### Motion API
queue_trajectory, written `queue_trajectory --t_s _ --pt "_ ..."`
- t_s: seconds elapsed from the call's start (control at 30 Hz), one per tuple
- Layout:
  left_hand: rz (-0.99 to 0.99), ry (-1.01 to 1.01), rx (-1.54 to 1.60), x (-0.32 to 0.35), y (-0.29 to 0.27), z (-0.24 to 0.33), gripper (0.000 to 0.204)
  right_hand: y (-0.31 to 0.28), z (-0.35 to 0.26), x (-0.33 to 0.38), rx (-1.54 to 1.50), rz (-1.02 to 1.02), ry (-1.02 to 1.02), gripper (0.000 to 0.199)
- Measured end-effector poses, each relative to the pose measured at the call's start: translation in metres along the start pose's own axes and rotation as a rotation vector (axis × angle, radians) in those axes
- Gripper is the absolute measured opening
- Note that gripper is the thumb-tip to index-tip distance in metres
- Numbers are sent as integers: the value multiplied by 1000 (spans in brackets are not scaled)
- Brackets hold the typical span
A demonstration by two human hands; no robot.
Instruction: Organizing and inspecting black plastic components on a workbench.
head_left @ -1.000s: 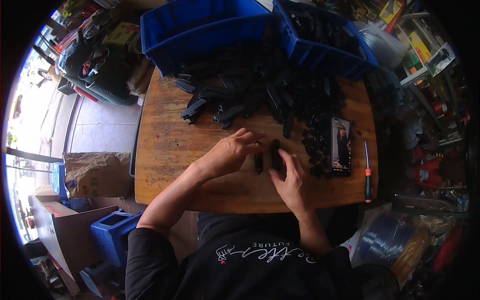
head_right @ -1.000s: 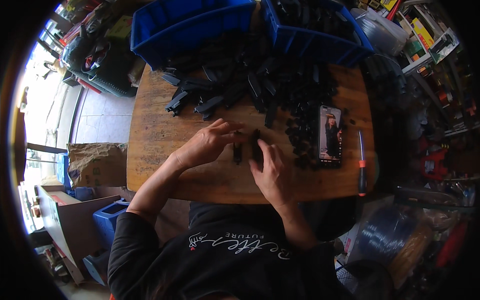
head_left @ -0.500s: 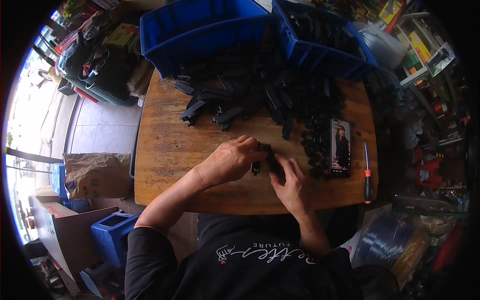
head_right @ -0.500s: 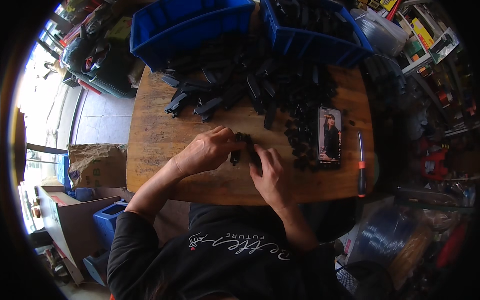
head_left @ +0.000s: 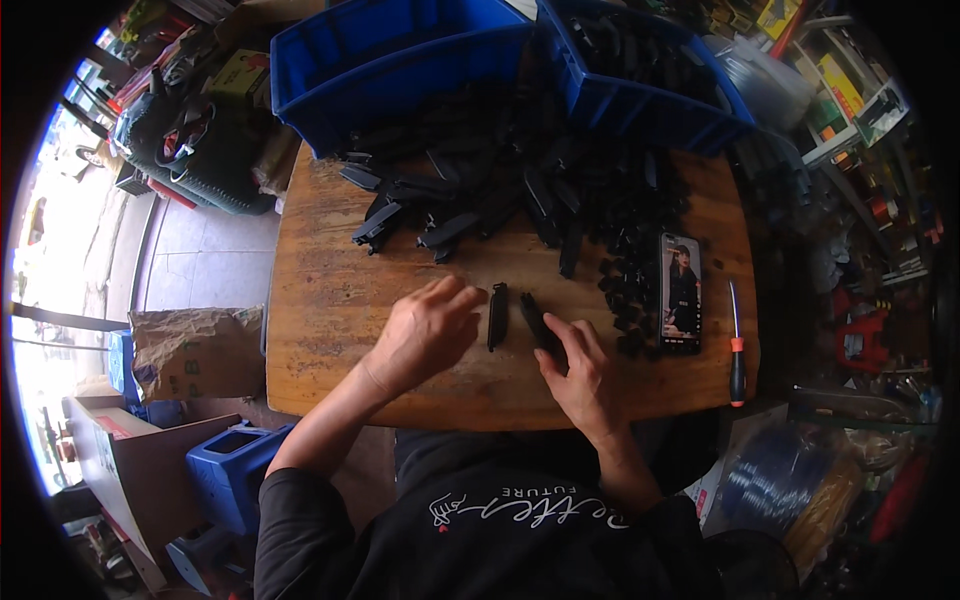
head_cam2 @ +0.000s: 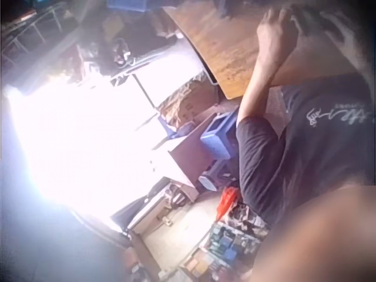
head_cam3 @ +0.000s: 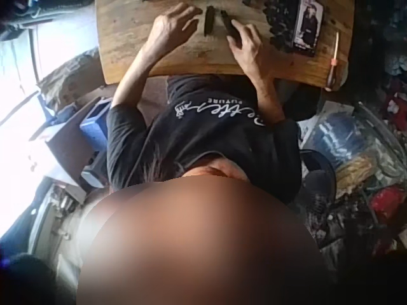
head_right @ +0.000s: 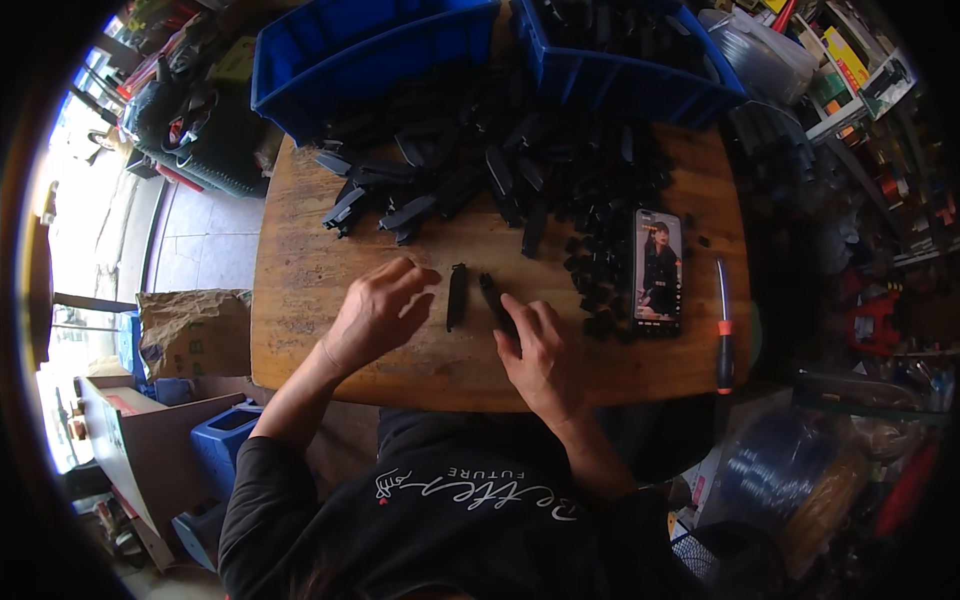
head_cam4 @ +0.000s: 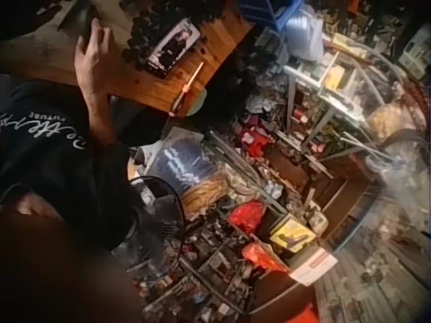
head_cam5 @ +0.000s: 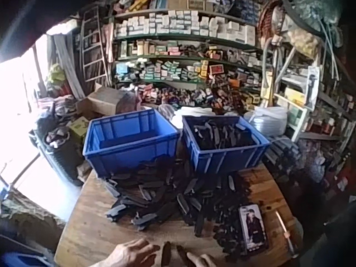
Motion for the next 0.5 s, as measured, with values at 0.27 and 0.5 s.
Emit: queue_trajectory --t_s 0.27,0.5 --pt "21 -5 -96 19 19 2 11 4 -1 0 -37 -18 -1 45" --pt "145 -118 12 19 13 5 25 5 -14 -6 -21 -23 -59 44"
Point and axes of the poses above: each hand's wrist, its own x-axis away from the middle knuckle, its own y-axis out of the palm, z = x × y, the point moved 9 cm from there along -x, towards the middle knuckle, and after that the axes turned 13 degrees about -z, right-handed, at the moved point
